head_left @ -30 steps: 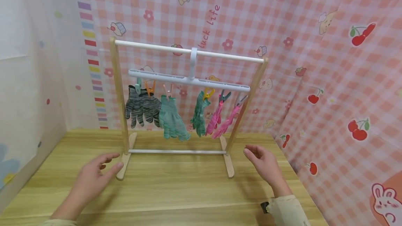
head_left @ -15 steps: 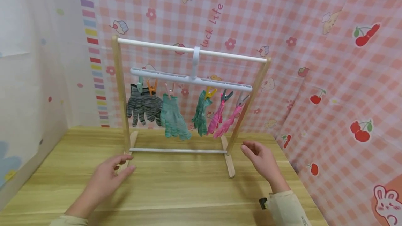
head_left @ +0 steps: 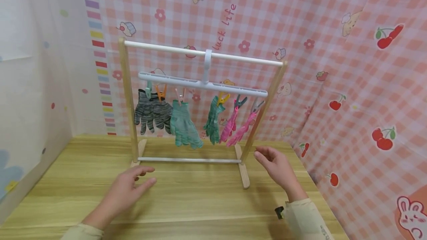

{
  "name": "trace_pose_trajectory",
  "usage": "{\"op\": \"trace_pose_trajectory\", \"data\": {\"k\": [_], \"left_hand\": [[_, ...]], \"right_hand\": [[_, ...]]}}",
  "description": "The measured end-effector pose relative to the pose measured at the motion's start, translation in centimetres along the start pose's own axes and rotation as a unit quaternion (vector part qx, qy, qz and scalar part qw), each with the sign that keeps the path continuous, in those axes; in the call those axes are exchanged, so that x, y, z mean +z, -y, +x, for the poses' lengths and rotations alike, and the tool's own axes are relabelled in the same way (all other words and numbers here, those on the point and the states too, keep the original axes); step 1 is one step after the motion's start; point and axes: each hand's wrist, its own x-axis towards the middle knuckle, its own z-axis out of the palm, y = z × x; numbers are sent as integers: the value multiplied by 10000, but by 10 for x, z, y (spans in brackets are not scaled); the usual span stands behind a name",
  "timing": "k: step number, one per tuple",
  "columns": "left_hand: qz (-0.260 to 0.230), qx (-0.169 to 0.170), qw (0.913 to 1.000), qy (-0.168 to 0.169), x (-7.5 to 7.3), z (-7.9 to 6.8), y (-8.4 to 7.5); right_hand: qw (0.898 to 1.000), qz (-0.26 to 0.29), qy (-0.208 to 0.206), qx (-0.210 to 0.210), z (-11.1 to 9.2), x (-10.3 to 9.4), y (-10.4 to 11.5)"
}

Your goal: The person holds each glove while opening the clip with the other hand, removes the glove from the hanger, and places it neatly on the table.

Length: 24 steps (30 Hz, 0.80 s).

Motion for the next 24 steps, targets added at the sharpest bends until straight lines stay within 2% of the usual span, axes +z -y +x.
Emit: {"op": "trace_pose_trajectory", "data": {"k": [9, 15, 21, 24], "left_hand": [[-39, 172, 9997, 173, 12, 11, -14], [-89, 500, 9983, 277, 19, 19, -29], [-3, 571, 9967, 579, 31, 31, -49], [1, 917, 9936, 658, 41, 39, -64]], "right_hand": [[10000, -44, -11, -80, 5, -4, 7], [9999, 22, -5, -143, 8, -8, 10], [9997, 45, -7, -242, 13, -11, 14], [9994, 26, -16, -352, 15, -13, 18]]}}
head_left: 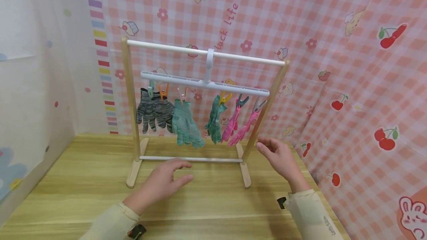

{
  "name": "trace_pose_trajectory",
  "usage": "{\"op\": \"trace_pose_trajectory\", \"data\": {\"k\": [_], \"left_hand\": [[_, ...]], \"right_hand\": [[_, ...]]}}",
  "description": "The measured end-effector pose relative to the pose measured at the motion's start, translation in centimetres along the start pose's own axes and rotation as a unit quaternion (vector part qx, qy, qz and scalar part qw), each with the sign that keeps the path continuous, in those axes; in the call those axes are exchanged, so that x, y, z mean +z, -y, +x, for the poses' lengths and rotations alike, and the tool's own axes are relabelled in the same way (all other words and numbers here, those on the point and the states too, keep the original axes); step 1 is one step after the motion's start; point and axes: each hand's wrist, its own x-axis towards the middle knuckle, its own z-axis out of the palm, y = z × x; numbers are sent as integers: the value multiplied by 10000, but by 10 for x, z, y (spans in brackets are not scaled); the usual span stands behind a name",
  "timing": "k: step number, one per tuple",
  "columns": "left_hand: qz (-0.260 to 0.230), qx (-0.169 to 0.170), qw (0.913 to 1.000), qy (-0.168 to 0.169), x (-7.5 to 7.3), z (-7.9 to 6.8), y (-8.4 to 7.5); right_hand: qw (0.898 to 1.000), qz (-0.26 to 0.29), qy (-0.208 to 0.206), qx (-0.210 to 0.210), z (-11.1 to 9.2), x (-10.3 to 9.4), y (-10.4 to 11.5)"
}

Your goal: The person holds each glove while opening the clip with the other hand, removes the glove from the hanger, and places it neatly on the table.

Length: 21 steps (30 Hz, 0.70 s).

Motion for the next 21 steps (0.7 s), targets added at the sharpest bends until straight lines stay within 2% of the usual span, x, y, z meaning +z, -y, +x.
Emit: {"op": "trace_pose_trajectory", "data": {"k": [4, 8, 18, 21], "left_hand": [[-91, 379, 9991, 154, 12, 17, -19], [-372, 451, 9979, 263, 22, 34, -38], [-842, 480, 9949, -286, 38, 78, -86], [-845, 493, 9942, -448, 41, 93, -97]], "right_hand": [[9999, -38, -17, -91, 3, -2, 4], [9999, -71, -45, -108, 6, -4, 6], [9996, -258, -108, -42, 10, -21, 21], [9994, -264, -188, -118, 13, -25, 25]]}}
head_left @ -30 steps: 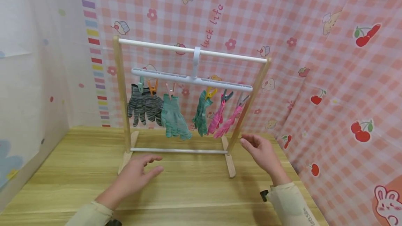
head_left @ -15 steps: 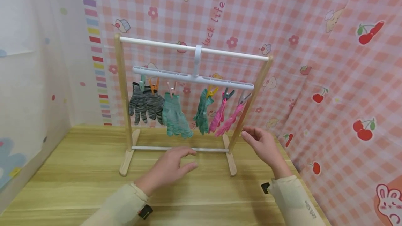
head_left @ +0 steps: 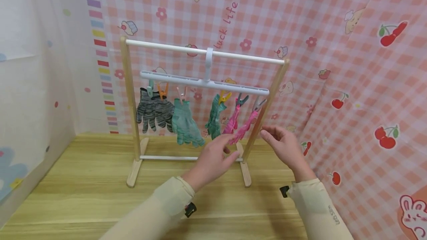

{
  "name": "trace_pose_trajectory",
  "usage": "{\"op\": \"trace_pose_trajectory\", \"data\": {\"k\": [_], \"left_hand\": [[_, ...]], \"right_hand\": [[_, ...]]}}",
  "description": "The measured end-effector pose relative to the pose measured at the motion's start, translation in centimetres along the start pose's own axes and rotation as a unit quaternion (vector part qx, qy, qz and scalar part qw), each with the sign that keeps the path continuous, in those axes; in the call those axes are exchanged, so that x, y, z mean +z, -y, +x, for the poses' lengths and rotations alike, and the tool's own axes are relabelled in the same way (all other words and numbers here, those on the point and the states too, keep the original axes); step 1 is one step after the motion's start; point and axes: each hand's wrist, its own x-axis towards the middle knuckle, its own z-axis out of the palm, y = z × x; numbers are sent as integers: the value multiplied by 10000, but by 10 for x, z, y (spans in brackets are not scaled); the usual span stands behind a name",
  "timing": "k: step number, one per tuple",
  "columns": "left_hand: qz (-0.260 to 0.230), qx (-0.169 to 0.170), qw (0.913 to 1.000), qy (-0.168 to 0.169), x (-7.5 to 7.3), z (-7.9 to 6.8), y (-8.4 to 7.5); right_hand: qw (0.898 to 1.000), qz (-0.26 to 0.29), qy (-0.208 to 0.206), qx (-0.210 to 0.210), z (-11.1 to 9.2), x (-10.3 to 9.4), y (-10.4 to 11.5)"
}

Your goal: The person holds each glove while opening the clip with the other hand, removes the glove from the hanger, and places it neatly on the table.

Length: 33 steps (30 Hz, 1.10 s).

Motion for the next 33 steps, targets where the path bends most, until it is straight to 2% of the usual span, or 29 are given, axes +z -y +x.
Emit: {"op": "trace_pose_trajectory", "data": {"k": [4, 8, 13, 17, 23, 30, 33], "left_hand": [[52, -41, 9999, -100, 9, 20, -11], [126, -108, 9997, -151, 18, 38, -20], [343, -265, 9987, -278, 25, 54, -28], [322, -618, 9972, -264, 26, 60, -32], [230, -1078, 9938, -148, 28, 63, -31], [239, -1172, 9927, -144, 32, 66, -28], [360, -1061, 9934, -230, 33, 71, -25]], "right_hand": [[9995, 270, -126, -119, 8, -4, 4], [9984, 512, -236, -63, 15, -6, 7], [9948, 846, -572, -58, 24, -5, 15], [9894, 1143, -874, -201, 33, -7, 24], [9890, 1164, -904, -102, 41, -13, 33], [9901, 1027, -957, -43, 45, -14, 39], [9901, 1010, -975, -58, 48, -12, 41]]}}
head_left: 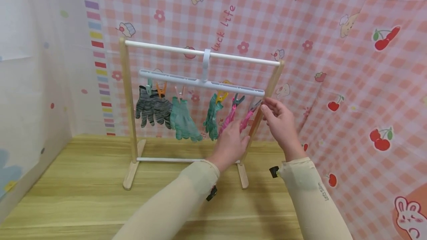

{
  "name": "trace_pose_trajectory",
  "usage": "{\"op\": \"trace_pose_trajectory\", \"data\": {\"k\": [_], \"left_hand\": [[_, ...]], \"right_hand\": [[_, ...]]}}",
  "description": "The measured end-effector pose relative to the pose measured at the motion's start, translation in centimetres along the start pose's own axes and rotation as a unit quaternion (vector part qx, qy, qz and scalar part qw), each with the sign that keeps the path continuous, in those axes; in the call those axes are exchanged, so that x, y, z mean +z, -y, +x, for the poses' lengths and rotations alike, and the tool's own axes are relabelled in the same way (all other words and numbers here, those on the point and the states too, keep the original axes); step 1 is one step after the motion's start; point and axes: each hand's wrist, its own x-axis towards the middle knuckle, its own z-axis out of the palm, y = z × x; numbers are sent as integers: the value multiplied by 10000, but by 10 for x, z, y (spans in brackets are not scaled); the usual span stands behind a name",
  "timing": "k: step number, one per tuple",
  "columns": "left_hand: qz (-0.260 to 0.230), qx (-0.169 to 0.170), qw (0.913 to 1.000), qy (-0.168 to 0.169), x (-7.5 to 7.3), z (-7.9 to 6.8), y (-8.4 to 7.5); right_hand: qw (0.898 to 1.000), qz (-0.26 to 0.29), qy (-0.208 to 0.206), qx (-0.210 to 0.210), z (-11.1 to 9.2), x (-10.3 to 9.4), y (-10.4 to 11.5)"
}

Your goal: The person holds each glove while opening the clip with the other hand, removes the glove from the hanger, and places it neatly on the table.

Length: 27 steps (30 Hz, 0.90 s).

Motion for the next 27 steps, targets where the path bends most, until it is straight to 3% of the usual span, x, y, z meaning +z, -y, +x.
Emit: {"op": "trace_pose_trajectory", "data": {"k": [5, 8, 11, 18, 27], "left_hand": [[394, 340, 9974, -506, 4, 15, 0], [555, 218, 9948, -828, 5, 22, 2], [477, 73, 9947, -903, 4, 22, 6], [615, 368, 9935, -886, -5, 6, 13], [252, 793, 9946, -621, -18, -22, 16]], "right_hand": [[10000, 22, -54, 35, -1, 0, 1], [10000, 79, -22, 39, -2, 1, 3], [9999, 114, -1, 14, -3, 2, 5], [9999, 52, 162, 14, -9, 0, 12], [9943, 158, 1051, -66, -19, -8, 16]]}}
